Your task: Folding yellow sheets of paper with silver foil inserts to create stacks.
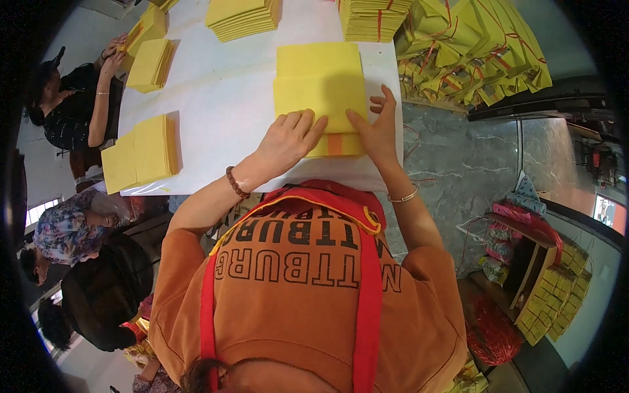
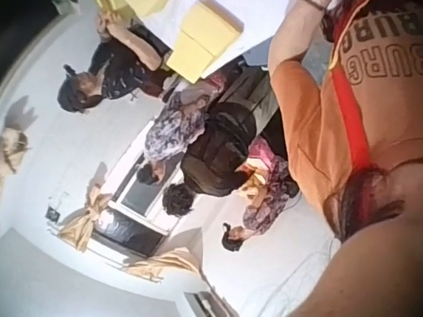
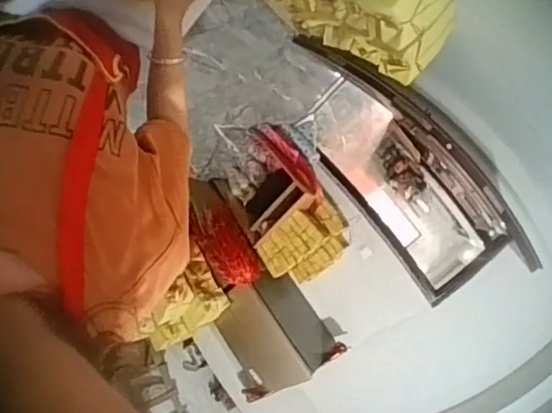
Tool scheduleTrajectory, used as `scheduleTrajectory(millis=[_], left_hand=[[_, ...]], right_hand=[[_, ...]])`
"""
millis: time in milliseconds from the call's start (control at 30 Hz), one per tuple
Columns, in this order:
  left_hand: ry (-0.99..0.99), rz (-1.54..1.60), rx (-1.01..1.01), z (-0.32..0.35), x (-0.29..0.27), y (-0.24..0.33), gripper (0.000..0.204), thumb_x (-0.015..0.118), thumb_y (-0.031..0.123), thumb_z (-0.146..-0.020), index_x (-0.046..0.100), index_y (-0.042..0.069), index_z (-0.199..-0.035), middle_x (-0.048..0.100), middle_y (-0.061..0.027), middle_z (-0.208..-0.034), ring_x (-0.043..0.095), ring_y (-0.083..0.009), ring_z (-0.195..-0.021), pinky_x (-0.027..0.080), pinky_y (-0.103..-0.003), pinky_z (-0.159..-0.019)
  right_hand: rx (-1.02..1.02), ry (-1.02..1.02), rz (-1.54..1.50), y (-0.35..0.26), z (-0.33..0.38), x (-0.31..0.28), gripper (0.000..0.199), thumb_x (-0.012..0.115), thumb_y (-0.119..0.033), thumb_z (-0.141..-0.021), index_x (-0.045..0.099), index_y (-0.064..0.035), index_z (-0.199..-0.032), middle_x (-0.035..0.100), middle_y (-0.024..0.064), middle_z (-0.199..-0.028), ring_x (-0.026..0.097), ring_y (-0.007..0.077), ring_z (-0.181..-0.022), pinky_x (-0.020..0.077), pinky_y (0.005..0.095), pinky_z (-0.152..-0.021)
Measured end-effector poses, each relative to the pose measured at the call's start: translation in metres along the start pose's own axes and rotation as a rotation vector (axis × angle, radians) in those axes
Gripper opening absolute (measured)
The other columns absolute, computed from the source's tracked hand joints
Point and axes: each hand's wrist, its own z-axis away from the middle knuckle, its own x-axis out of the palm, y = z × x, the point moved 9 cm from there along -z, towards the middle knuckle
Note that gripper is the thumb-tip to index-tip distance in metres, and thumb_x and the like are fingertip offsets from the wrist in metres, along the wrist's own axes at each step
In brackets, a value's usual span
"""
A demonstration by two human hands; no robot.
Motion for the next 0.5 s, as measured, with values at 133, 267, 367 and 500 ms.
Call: scheduleTrajectory(millis=[133,267,367,500], left_hand=[[0.134,0.176,-0.030,-0.006,-0.011,-0.021,0.037,0.060,0.010,-0.073,0.056,0.004,-0.110,0.058,-0.0066,-0.092,0.053,-0.0201,-0.076,0.043,-0.031,-0.063],[0.101,0.435,-0.149,-0.007,-0.017,-0.045,0.035,0.058,0.008,-0.073,0.057,0.005,-0.108,0.059,-0.0046,-0.090,0.053,-0.0218,-0.079,0.042,-0.034,-0.067],[0.121,0.467,-0.112,-0.004,-0.014,-0.039,0.038,0.059,0.006,-0.074,0.055,0.006,-0.112,0.059,-0.0071,-0.097,0.053,-0.0225,-0.087,0.043,-0.033,-0.072],[0.320,0.309,-0.333,0.007,-0.041,-0.056,0.048,0.060,0.006,-0.077,0.049,0.006,-0.124,0.058,-0.0128,-0.111,0.049,-0.0208,-0.109,0.040,-0.031,-0.088]], right_hand=[[0.163,-0.097,-0.088,0.019,0.002,-0.005,0.061,0.065,-0.032,-0.081,0.042,-0.0008,-0.128,0.055,0.0054,-0.100,0.050,0.0160,-0.084,0.0413,0.0265,-0.079],[0.464,-0.227,-0.291,0.004,0.002,-0.015,0.058,0.062,-0.034,-0.083,0.044,-0.0013,-0.128,0.058,0.0061,-0.098,0.051,0.0136,-0.077,0.0428,0.0239,-0.073],[0.689,-0.489,-0.757,-0.003,0.013,0.014,0.057,0.062,-0.027,-0.085,0.040,-0.0022,-0.131,0.061,0.0060,-0.098,0.056,0.0126,-0.077,0.0460,0.0238,-0.071],[0.364,-0.336,-0.540,-0.020,-0.004,0.010,0.051,0.058,-0.012,-0.086,0.036,-0.0030,-0.132,0.060,0.0066,-0.106,0.058,0.0137,-0.091,0.0482,0.0270,-0.078]])
